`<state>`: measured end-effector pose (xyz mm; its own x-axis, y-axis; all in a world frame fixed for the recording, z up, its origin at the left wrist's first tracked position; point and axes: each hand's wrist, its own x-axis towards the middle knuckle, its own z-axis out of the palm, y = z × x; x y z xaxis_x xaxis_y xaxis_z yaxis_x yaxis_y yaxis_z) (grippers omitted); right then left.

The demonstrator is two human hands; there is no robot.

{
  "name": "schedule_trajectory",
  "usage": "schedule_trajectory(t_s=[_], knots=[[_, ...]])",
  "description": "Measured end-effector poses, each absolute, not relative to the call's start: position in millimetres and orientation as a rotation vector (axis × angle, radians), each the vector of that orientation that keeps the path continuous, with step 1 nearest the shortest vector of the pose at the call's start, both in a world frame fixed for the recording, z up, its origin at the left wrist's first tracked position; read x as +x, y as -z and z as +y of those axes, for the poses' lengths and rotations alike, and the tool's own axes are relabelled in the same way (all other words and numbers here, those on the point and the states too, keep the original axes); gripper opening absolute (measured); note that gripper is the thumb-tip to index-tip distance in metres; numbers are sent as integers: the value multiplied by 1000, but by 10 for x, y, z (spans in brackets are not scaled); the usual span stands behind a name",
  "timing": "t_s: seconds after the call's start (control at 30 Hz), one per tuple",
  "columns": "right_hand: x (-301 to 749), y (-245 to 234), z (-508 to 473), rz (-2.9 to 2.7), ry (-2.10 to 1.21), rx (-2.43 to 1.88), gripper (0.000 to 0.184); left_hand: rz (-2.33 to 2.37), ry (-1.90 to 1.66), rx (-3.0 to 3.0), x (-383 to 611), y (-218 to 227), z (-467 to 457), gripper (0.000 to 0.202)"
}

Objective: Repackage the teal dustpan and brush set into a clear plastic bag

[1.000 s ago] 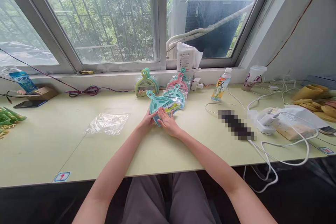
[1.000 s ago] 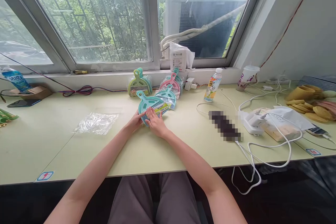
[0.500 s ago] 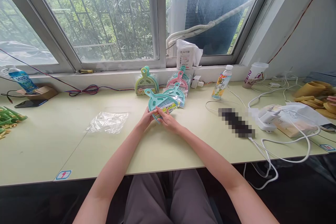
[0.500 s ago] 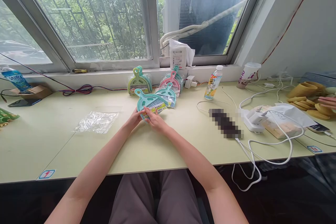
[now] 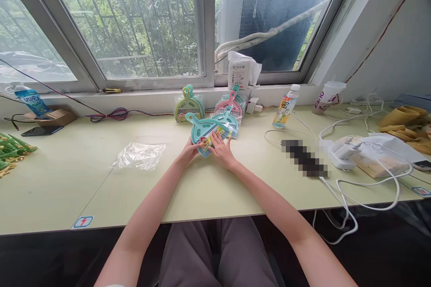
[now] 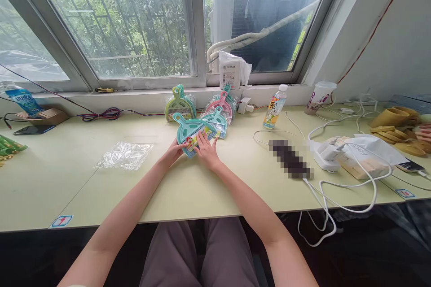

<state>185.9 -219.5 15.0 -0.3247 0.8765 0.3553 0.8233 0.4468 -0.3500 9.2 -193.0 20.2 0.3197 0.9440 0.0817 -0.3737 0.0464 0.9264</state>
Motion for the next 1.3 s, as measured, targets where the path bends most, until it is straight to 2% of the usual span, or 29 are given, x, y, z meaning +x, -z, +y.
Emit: schedule_trajectory(t_s=[0.27, 0.9, 1.1, 1.3], knots=[[2004, -193, -2125, -2236, -220, -1281, 54, 623, -1150, 1032, 82, -196, -1903, 47], [2053, -156, -2086, -1901, -186, -1337, 41, 657, -1071, 1089, 116, -228, -1993, 55], [1997, -175, -2130, -1887, -67, -1350, 49, 658, -1017, 1143, 121, -238, -2012, 59], [1985, -75, -2049, -2025, -108, -1367, 57, 654, -1029, 1150, 121, -222, -2011, 63]])
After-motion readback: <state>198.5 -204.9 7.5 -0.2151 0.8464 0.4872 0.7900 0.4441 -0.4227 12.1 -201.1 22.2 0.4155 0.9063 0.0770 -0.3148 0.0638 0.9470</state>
